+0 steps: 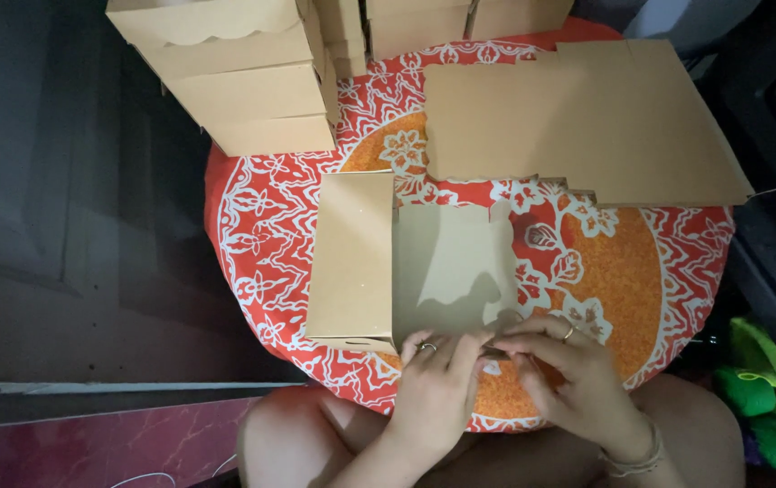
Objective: Folding a pre-cut cardboard sheet into a small box by bending along creases and tucking in flaps.
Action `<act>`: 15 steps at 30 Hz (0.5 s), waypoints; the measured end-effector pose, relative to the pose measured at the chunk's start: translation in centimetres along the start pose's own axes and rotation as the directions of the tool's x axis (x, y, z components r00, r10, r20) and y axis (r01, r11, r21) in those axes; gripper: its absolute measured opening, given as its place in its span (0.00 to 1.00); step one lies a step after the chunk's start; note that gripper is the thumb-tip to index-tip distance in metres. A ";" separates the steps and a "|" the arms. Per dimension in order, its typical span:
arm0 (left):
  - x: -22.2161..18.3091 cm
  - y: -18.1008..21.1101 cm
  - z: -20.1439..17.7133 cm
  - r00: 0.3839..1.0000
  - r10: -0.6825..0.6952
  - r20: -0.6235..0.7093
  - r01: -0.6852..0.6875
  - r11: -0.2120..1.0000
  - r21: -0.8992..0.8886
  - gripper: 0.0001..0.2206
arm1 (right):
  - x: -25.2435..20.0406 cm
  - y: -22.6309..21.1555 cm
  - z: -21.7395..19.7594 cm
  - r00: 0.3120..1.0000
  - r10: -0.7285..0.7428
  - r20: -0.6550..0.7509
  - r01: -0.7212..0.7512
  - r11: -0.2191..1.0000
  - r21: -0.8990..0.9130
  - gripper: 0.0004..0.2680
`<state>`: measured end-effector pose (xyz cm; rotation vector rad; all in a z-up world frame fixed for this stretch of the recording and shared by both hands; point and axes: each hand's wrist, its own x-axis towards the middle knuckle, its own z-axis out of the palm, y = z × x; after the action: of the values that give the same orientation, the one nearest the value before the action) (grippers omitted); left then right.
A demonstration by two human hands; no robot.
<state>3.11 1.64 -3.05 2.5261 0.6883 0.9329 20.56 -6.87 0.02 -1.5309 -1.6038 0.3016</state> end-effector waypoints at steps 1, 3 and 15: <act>0.1 -0.1 -0.1 1.000 0.000 0.003 0.000 1.000 -0.001 0.09 | -0.3 0.3 0.1 1.000 0.003 0.000 -0.003 1.000 0.000 0.08; 0.4 -0.4 -0.4 0.997 0.074 0.004 -0.074 0.997 -0.036 0.11 | -0.6 0.9 0.2 0.999 -0.017 0.032 0.018 0.999 -0.043 0.17; 5.6 1.3 -4.0 0.762 -0.181 0.622 0.226 0.974 0.006 0.07 | -1.3 2.6 1.5 0.988 -0.147 -0.037 0.143 0.985 -0.095 0.05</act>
<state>4.55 4.32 3.24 2.4077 0.6714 0.0144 21.10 -6.92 -3.22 -1.4695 -1.7046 0.1146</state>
